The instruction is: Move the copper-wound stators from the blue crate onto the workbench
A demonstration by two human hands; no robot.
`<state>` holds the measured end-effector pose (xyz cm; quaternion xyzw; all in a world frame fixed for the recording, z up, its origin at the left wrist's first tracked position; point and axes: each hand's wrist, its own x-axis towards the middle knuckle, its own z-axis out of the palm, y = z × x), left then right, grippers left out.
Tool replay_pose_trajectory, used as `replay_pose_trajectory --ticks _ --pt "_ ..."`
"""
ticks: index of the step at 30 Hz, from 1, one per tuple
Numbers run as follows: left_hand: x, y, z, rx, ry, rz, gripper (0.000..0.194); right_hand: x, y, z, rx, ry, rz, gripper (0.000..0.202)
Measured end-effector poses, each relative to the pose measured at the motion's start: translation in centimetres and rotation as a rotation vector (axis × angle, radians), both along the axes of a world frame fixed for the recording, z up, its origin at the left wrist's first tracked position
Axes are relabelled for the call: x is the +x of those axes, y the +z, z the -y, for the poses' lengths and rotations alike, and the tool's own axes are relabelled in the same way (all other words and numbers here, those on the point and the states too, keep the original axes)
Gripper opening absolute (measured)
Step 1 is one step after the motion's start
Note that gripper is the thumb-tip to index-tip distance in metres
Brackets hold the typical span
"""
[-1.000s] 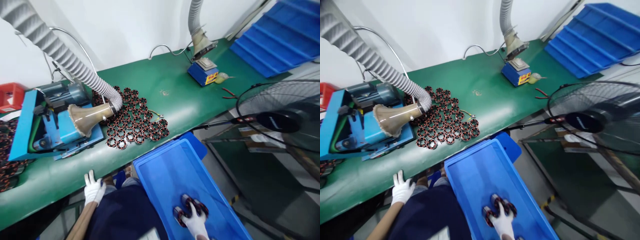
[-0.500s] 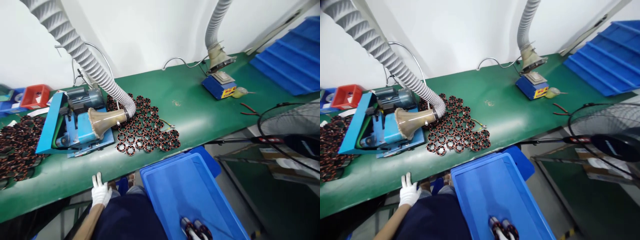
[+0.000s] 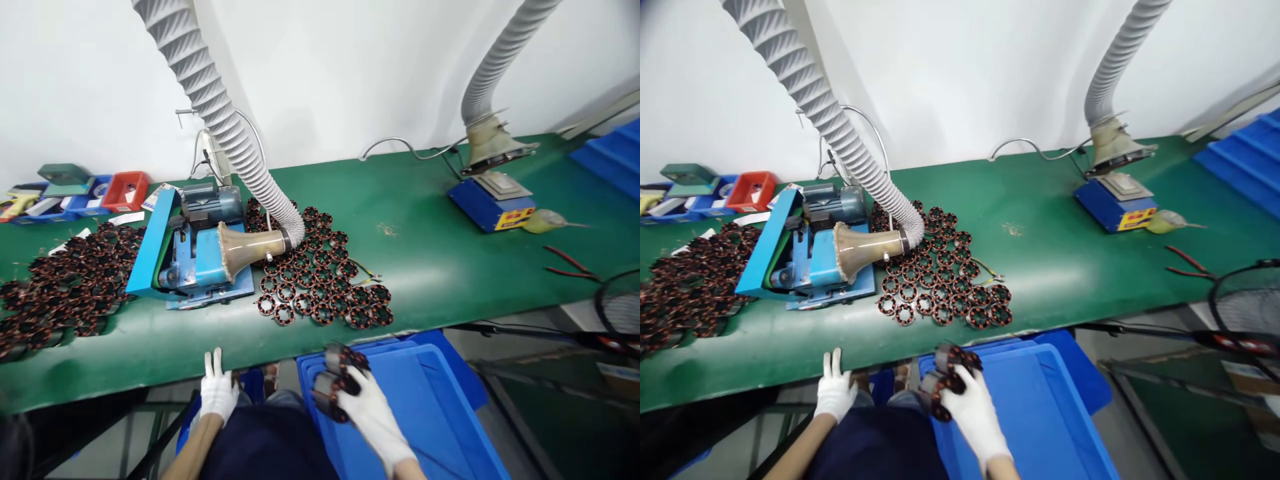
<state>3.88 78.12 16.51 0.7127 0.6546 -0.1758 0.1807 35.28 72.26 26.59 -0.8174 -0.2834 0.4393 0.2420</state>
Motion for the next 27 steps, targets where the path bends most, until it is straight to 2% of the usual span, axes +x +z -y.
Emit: replay_pose_trajectory --ticks 2,4,8,11,14,17,19,21,23,25,27 --pt "-0.1 -0.1 -0.1 -0.001 0.003 0.018 0.027 -1.2 0.4 -3.5 -0.027 0.263 0.064 0.034" --pt "-0.3 -0.2 -0.1 -0.007 0.005 0.038 0.027 -2.3 0.0 -6.3 -0.100 0.459 0.132 0.028" --pt "-0.7 -0.4 -0.1 -0.027 0.002 0.082 0.031 -4.0 -2.3 -9.8 -0.207 0.666 0.271 0.023" --pt "-0.9 -0.4 0.0 -0.037 0.007 0.093 0.031 -4.9 -4.1 -11.5 -0.217 0.699 0.341 0.026" --pt "-1.1 -0.6 0.2 -0.033 0.009 0.092 0.030 -5.9 -5.5 -13.0 -0.191 0.652 0.366 0.028" --pt "-1.2 -0.7 0.2 -0.018 -0.002 0.088 0.031 -6.6 -6.0 -14.6 -0.105 0.562 0.325 0.032" --pt "-1.2 -0.7 0.0 -0.003 -0.015 0.079 0.030 -6.1 -5.7 -15.0 -0.001 0.492 0.269 0.034" --pt "-1.1 -0.6 -0.2 0.013 -0.033 0.063 0.029 -4.0 -5.0 -14.0 0.108 0.407 0.220 0.032" --pt "-1.1 -0.3 -0.3 0.030 -0.060 0.037 0.029 -0.2 -4.2 -10.8 0.162 0.281 0.200 0.028" --pt "-1.1 0.1 -0.3 0.046 -0.090 0.002 0.029 4.5 -3.7 -5.0 0.112 0.097 0.215 0.025" --pt "-1.0 0.6 -0.3 0.061 -0.121 -0.038 0.032 8.5 -3.2 3.1 -0.034 -0.114 0.271 0.024"
